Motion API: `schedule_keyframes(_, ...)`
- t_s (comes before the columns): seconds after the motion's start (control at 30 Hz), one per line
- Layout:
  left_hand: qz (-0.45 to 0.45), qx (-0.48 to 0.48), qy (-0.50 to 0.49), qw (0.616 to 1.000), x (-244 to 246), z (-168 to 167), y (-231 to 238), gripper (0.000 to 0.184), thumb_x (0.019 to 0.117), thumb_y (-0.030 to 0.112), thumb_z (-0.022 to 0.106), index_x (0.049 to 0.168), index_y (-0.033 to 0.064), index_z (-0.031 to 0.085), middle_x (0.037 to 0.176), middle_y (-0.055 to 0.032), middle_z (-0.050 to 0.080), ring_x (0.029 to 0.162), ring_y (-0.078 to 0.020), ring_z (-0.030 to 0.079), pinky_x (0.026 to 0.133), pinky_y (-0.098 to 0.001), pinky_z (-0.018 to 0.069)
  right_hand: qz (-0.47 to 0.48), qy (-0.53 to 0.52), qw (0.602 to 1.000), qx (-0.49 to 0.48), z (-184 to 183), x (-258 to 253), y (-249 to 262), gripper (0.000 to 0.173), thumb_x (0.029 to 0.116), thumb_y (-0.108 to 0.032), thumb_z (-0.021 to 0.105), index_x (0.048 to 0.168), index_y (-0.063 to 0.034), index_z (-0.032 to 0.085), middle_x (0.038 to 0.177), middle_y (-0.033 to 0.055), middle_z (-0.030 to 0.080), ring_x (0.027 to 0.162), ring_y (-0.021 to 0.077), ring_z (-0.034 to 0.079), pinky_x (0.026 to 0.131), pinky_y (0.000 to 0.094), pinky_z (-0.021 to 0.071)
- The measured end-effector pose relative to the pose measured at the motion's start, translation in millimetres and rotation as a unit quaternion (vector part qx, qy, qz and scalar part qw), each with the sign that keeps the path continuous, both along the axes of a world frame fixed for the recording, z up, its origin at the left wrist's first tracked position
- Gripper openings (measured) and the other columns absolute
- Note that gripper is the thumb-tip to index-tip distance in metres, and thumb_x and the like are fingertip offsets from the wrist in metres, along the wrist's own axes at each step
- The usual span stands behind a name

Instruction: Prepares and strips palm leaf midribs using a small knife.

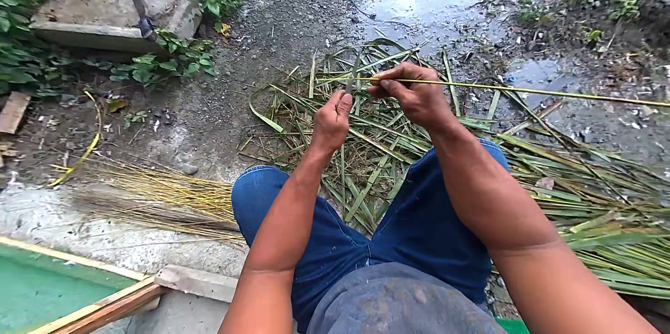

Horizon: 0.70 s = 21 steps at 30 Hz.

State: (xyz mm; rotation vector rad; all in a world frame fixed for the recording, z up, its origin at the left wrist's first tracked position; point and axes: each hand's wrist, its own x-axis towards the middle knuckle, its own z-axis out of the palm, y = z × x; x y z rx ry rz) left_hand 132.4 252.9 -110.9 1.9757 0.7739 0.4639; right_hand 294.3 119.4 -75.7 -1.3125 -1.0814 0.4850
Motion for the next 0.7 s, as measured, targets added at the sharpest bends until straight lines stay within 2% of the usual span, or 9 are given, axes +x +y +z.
schedule_keyframes(0.1,0.059,-0.106,0.044,0.992,-0.9,-19.3,20.0,0.054,0.1126,0.046,0.027,0.137,0.0082,0.057,0.078,-0.0085,0.058,0.051,-0.0178,0.053,0.05,-0.0368,0.0526,-0.011,0.025,1.0,0.011,1.5,1.8,-2.0,0.014,0.1007,0.003,0.055,0.108,0.0049,0.066,0.101,0.0108,0.077,0.086,0.0174,0.077,0.084,0.0354,0.0653)
schedule_keyframes(0.27,0.052,-0.104,0.014,0.993,-2.9,-13.5,14.1,0.051,0.1125,0.042,0.03,0.139,0.0079,0.057,0.078,-0.008,0.059,0.05,-0.0165,0.053,0.05,-0.0361,0.053,-0.018,0.059,0.998,0.006,3.0,1.2,-2.2,0.013,0.1015,0.002,0.054,0.106,0.004,0.065,0.099,0.011,0.077,0.086,0.0186,0.077,0.083,0.0358,0.0657)
schedule_keyframes(0.37,0.161,-0.211,0.016,0.964,-6.0,-31.4,38.6,0.054,0.1116,0.05,0.028,0.133,0.0091,0.056,0.076,-0.0047,0.054,0.048,-0.0145,0.05,0.045,-0.0324,0.0503,-0.045,0.086,0.995,0.014,6.7,6.1,-6.1,0.011,0.1024,0.001,0.052,0.105,0.0019,0.062,0.098,0.011,0.077,0.085,0.0203,0.077,0.084,0.0377,0.0656)
schedule_keyframes(0.43,0.161,-0.173,-0.021,0.971,-4.8,-22.5,29.4,0.051,0.1124,0.047,0.028,0.133,0.009,0.056,0.076,-0.0042,0.055,0.048,-0.0136,0.052,0.046,-0.0317,0.0522,-0.07,0.105,0.992,0.004,6.6,6.9,-4.4,0.009,0.1029,-0.001,0.053,0.103,0.0006,0.061,0.095,0.0104,0.077,0.083,0.0199,0.077,0.082,0.0372,0.0657)
schedule_keyframes(0.53,0.045,0.018,-0.052,0.997,-0.8,-8.0,-1.2,0.048,0.1118,0.034,0.033,0.138,0.0008,0.056,0.087,-0.0124,0.063,0.063,-0.0207,0.061,0.061,-0.0421,0.0564,-0.073,0.114,0.991,-0.019,0.1,-1.4,4.0,0.01,0.1031,-0.004,0.053,0.102,0.0009,0.062,0.094,0.0106,0.077,0.081,0.0195,0.077,0.08,0.037,0.066)
schedule_keyframes(0.6,0.008,0.104,-0.06,0.993,3.7,-12.8,-9.7,0.045,0.1108,0.031,0.039,0.132,-0.0024,0.061,0.096,-0.0165,0.069,0.075,-0.0233,0.066,0.071,-0.044,0.0563,-0.055,0.131,0.99,-0.022,-0.5,-7.3,8.6,0.01,0.1036,-0.003,0.052,0.103,0.0017,0.061,0.094,0.0116,0.077,0.081,0.0203,0.077,0.08,0.0373,0.0658)
schedule_keyframes(0.67,0.03,0.071,-0.031,0.997,3.0,-20.0,-0.5,0.047,0.1114,0.033,0.038,0.133,-0.0016,0.061,0.094,-0.0167,0.07,0.075,-0.0243,0.067,0.073,-0.0454,0.057,-0.044,0.151,0.987,-0.016,0.2,-5.5,8.6,0.01,0.1037,-0.002,0.051,0.103,0.0015,0.061,0.095,0.0128,0.077,0.082,0.0222,0.077,0.081,0.0391,0.0656)
schedule_keyframes(0.7,0.054,0.019,0.0,0.998,1.5,-21.3,8.5,0.049,0.1121,0.036,0.034,0.136,0.0018,0.059,0.087,-0.0151,0.066,0.067,-0.0241,0.064,0.067,-0.0459,0.0567,-0.045,0.159,0.986,-0.011,1.4,-3.2,7.1,0.01,0.1037,-0.002,0.051,0.103,0.0013,0.06,0.096,0.0128,0.077,0.083,0.0229,0.077,0.082,0.0399,0.0655)
